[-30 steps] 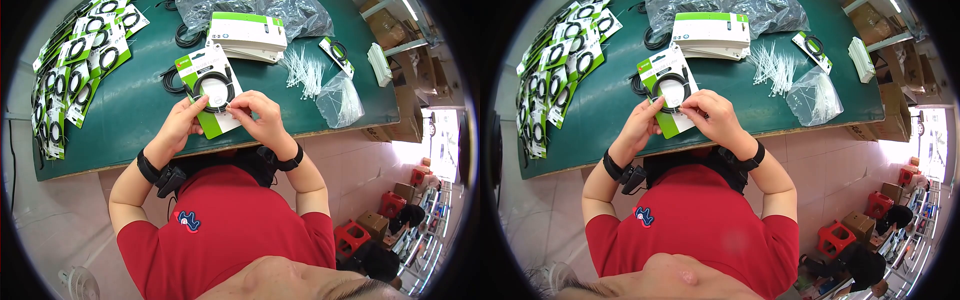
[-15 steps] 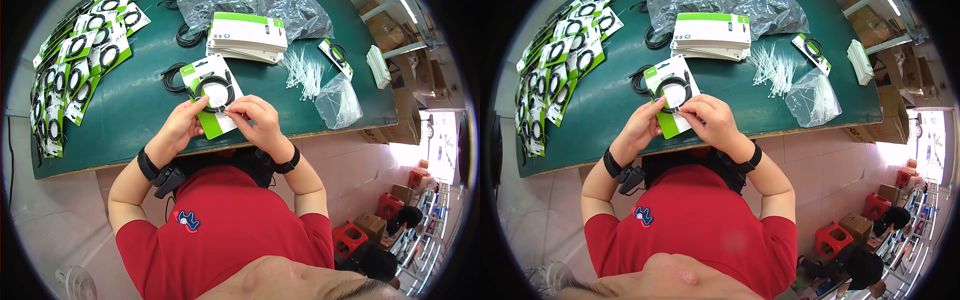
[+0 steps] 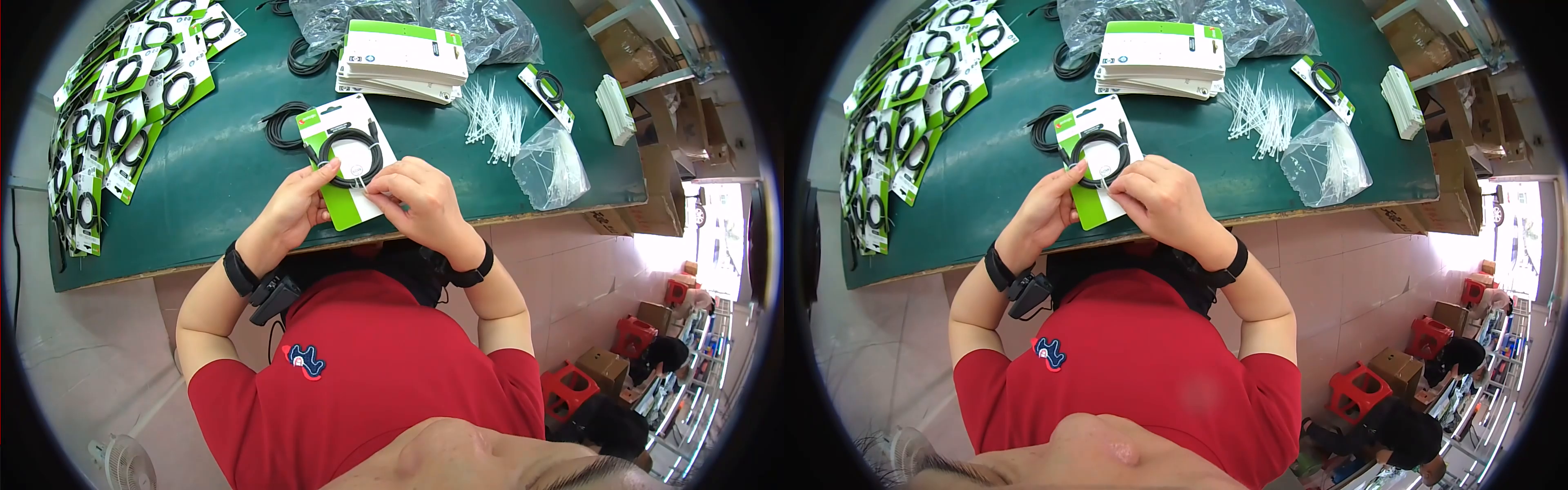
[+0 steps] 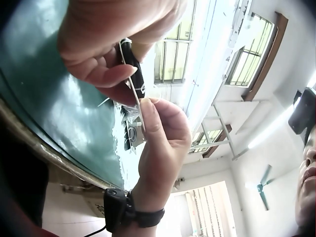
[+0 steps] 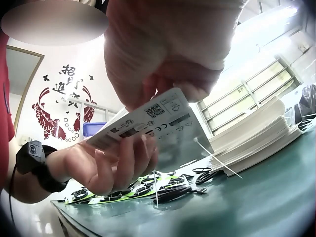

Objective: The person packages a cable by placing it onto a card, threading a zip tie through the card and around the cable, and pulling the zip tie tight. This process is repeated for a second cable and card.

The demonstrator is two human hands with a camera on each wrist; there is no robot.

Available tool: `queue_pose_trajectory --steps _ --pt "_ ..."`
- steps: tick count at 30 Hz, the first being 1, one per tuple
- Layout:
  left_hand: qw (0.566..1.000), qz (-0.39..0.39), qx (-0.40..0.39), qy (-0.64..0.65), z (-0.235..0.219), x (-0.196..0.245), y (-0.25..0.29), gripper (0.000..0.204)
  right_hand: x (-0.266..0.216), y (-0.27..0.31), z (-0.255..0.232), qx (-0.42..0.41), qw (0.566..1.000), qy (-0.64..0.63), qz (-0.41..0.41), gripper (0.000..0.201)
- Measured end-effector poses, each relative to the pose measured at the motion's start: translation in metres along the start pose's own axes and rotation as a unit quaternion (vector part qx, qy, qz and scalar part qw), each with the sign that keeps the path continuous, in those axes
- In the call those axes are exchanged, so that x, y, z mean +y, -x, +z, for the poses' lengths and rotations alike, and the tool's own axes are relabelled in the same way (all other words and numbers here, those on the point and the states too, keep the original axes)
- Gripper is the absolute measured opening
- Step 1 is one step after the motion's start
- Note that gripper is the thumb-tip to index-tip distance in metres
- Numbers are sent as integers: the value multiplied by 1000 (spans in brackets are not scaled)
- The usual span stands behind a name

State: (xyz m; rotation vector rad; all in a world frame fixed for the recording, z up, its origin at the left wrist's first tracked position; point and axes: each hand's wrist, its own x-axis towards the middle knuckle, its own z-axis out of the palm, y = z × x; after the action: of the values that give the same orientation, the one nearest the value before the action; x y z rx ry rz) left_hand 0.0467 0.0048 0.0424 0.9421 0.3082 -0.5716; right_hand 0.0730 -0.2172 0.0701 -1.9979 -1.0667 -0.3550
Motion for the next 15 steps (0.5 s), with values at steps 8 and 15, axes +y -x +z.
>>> queue_pose_trajectory --steps 8,15 --pt "1000 25 9 -6 15 10 15 32 10 8 -6 72 985 -127 95 17" --pt "995 50 -84 18 7 9 14 32 13 23 6 35 960 -222 169 24"
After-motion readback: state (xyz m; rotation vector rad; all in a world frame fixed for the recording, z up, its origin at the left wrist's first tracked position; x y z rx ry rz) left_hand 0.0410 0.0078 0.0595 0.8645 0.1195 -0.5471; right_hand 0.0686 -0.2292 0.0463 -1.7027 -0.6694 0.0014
